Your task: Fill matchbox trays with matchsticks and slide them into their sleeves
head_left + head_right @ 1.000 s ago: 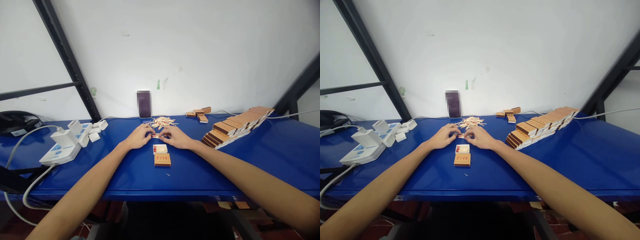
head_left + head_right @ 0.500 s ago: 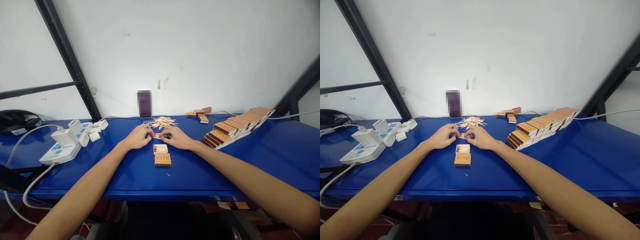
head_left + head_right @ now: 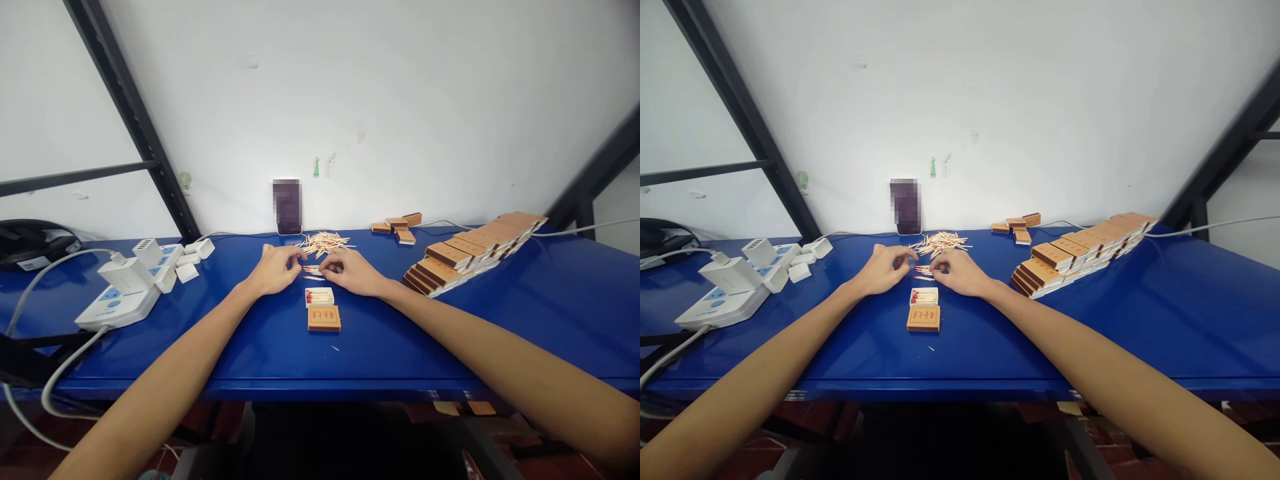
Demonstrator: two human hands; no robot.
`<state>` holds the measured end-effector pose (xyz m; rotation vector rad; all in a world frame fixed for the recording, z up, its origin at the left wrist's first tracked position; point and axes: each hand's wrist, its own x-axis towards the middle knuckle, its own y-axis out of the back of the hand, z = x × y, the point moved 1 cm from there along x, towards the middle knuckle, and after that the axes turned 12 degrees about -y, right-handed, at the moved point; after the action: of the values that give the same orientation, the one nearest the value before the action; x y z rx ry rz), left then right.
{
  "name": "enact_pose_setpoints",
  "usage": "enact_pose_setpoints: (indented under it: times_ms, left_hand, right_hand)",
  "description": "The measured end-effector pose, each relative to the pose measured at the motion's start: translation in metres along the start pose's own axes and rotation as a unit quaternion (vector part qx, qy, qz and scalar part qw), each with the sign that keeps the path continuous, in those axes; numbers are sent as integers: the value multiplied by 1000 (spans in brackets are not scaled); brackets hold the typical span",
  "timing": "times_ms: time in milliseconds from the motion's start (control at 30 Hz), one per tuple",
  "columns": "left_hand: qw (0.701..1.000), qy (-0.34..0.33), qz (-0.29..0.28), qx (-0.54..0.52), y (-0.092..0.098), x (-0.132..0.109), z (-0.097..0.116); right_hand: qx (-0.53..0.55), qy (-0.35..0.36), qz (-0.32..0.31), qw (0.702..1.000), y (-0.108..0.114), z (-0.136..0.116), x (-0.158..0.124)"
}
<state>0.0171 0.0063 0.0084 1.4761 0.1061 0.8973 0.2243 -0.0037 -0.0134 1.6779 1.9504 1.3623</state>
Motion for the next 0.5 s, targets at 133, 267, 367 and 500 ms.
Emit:
enact_pose_setpoints:
  times_ms: [133, 267, 367, 500]
  left_hand:
    - [999, 29, -18, -24, 3, 0, 1]
    - [998, 6, -48, -35, 2, -1, 1]
    - [998, 1, -54, -34, 1, -2, 1]
    - [998, 2, -64, -23, 1, -1, 0]
  right_hand:
    - [-23, 17, -8, 1000, -1, 1, 0]
    - [-28, 36, -30, 999, -2, 2, -2]
    - [-36, 42, -40, 998, -1, 3, -2]
    - [-54, 48, -49, 996, -1, 3, -2]
